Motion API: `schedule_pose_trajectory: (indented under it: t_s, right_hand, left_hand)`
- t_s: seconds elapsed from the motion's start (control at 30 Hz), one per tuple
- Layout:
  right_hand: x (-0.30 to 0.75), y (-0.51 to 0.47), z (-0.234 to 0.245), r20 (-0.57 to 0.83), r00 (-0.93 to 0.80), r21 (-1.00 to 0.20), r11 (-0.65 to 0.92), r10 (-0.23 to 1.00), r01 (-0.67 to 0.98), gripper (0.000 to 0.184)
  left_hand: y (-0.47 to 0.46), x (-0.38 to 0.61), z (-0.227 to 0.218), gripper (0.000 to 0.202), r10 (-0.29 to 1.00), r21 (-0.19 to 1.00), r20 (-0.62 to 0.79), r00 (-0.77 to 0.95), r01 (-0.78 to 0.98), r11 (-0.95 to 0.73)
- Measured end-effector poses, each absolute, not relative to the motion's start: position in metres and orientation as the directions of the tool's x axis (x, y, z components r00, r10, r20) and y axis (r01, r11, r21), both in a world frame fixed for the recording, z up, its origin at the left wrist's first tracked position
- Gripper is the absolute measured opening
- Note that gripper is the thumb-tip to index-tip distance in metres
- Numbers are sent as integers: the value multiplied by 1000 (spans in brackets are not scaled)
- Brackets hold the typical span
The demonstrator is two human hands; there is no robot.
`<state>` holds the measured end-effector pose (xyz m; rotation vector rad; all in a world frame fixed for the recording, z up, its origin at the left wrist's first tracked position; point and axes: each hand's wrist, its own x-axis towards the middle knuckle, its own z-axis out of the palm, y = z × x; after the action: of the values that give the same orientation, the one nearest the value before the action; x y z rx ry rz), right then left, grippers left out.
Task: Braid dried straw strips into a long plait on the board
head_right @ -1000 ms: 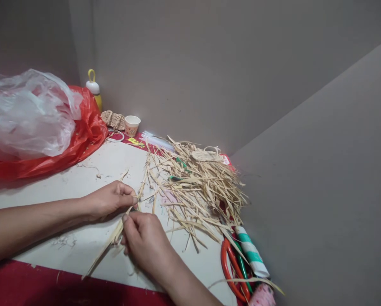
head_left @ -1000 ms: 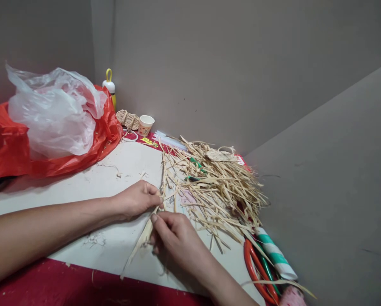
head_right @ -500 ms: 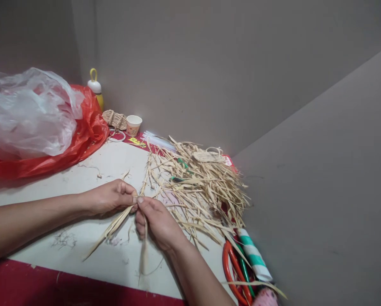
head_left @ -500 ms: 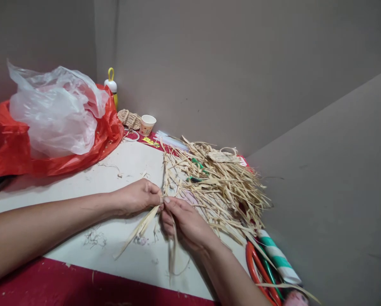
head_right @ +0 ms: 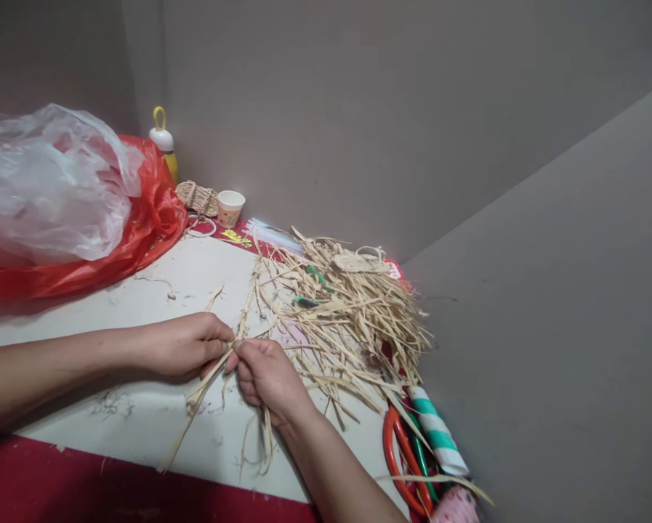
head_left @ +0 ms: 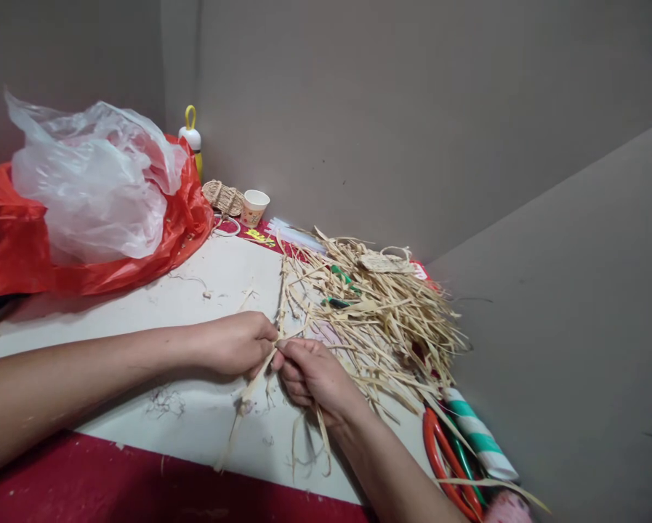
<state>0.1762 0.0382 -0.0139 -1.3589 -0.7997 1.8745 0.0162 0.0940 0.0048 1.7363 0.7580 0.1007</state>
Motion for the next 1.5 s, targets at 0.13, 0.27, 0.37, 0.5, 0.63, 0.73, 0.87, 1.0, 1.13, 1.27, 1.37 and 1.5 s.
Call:
schedule_pose_trajectory:
  t_s: [0.13, 0.27, 0.37, 0.5, 0.63, 0.73, 0.87, 1.0, 1.13, 1.27, 1.37, 1.5]
  right_hand:
    - [169, 36, -12, -525, -145, -827, -543, 839, -149, 27]
    - [165, 35, -12, -503, -94, -851, -512, 859, -116, 25]
    - [166, 34, -12, -504, -117, -843, -517, 856, -149, 28]
    - [170, 32, -12, -510, -189, -818, -541, 839, -194, 36]
    - [170, 32, -13, -511, -202, -811, -547, 835, -207, 37]
    - [168, 31, -13, -495, -179, -827, -524, 850, -205, 41]
    - [167, 30, -14, -497, -161, -831, -521, 853, -195, 40]
    - [170, 30, -16, -501, -172, -822, -529, 848, -210, 39]
    - [172, 30, -17, -495, -198, -819, -530, 846, -217, 33]
    - [173, 30, -16, -483, -225, -826, -526, 846, -204, 26]
    - [174, 30, -15, -475, -213, -837, -513, 854, -189, 30]
    - [176, 31, -14, -469, -224, -849, -506, 854, -152, 34]
  left_hand:
    - [93, 18, 5, 16, 469, 888, -448, 761, 442, 130]
    - [92, 24, 6, 15, 446, 892, -449, 774, 358, 277]
    - [87, 27, 7, 15, 449, 878, -475, 757, 374, 299]
    - [76, 28, 5, 12, 486, 874, -485, 727, 421, 243]
    - [70, 27, 1, 8, 532, 888, -447, 719, 428, 167]
    - [66, 27, -3, 8, 571, 885, -435, 696, 447, 129]
    - [61, 29, -6, 16, 617, 897, -403, 676, 427, 118]
    - [67, 26, 7, 20, 508, 864, -482, 714, 484, 139]
    - [87, 18, 18, 18, 676, 832, -390, 625, 554, -33]
    - [95, 19, 9, 17, 809, 914, -228, 542, 405, -13]
    - [88, 25, 0, 10, 631, 914, -406, 661, 303, 270]
    - [82, 27, -4, 18, 617, 904, -422, 664, 358, 233]
